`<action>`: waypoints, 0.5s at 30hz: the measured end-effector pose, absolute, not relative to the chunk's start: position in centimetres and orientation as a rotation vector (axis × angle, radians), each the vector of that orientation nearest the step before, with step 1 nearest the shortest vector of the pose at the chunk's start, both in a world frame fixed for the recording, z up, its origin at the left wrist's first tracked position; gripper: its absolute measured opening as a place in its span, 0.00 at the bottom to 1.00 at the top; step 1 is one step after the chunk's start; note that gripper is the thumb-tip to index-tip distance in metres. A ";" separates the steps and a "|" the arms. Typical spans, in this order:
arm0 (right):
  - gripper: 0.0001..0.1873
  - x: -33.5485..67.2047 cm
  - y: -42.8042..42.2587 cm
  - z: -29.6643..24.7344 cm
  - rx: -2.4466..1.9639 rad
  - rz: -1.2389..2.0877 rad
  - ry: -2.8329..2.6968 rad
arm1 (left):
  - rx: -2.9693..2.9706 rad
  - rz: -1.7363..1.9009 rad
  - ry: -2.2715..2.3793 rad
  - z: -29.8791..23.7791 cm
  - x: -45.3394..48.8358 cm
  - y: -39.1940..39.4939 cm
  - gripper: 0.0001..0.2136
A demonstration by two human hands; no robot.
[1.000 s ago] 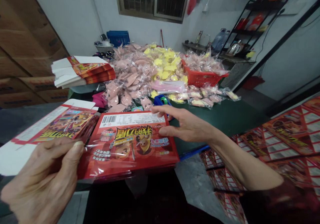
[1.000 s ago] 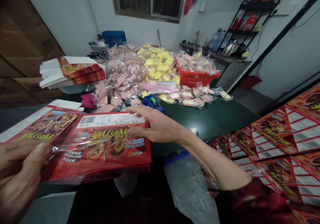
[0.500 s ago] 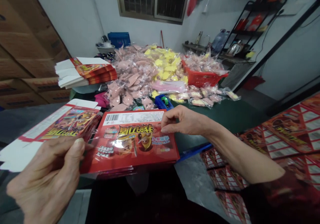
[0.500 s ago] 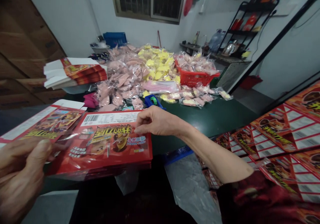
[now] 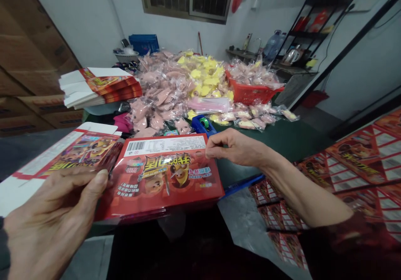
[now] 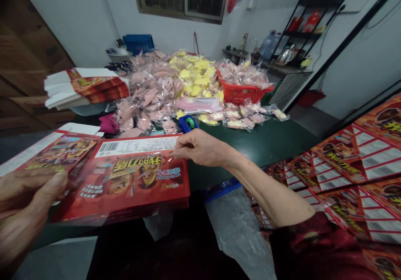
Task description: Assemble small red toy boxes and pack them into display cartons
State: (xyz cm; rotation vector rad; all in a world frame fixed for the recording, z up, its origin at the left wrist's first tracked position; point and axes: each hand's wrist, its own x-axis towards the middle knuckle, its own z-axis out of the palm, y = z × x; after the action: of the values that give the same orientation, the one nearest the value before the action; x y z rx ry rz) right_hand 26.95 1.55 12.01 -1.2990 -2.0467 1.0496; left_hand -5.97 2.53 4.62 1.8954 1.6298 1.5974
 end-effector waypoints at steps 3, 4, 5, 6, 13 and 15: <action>0.13 27.2 2.1 11.1 -1.289 1.029 -2.037 | 2.031 1.598 1.619 4.5 -5.8 2.9 0.06; 0.13 27.2 2.2 10.9 -1.287 1.031 -2.030 | 2.046 1.603 1.604 4.5 -5.6 2.9 0.05; 0.13 27.3 2.2 10.8 -1.287 1.018 -2.027 | 2.055 1.599 1.587 4.6 -5.3 2.8 0.05; 0.12 27.3 2.2 10.8 -1.284 0.991 -2.034 | 2.063 1.587 1.574 4.7 -5.0 2.7 0.05; 0.12 27.4 2.1 9.8 -1.278 0.667 -2.048 | 2.129 1.433 1.549 5.5 -3.5 2.2 0.06; 0.12 27.2 2.0 9.6 -1.307 0.611 -2.037 | 2.138 1.424 1.553 5.6 -3.2 2.2 0.06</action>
State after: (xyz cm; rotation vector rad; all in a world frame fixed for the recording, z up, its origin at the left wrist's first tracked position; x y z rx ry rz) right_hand 27.24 2.03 9.59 -1.3072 -2.0374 0.6110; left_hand -3.17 2.18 5.61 2.1384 1.5526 1.4240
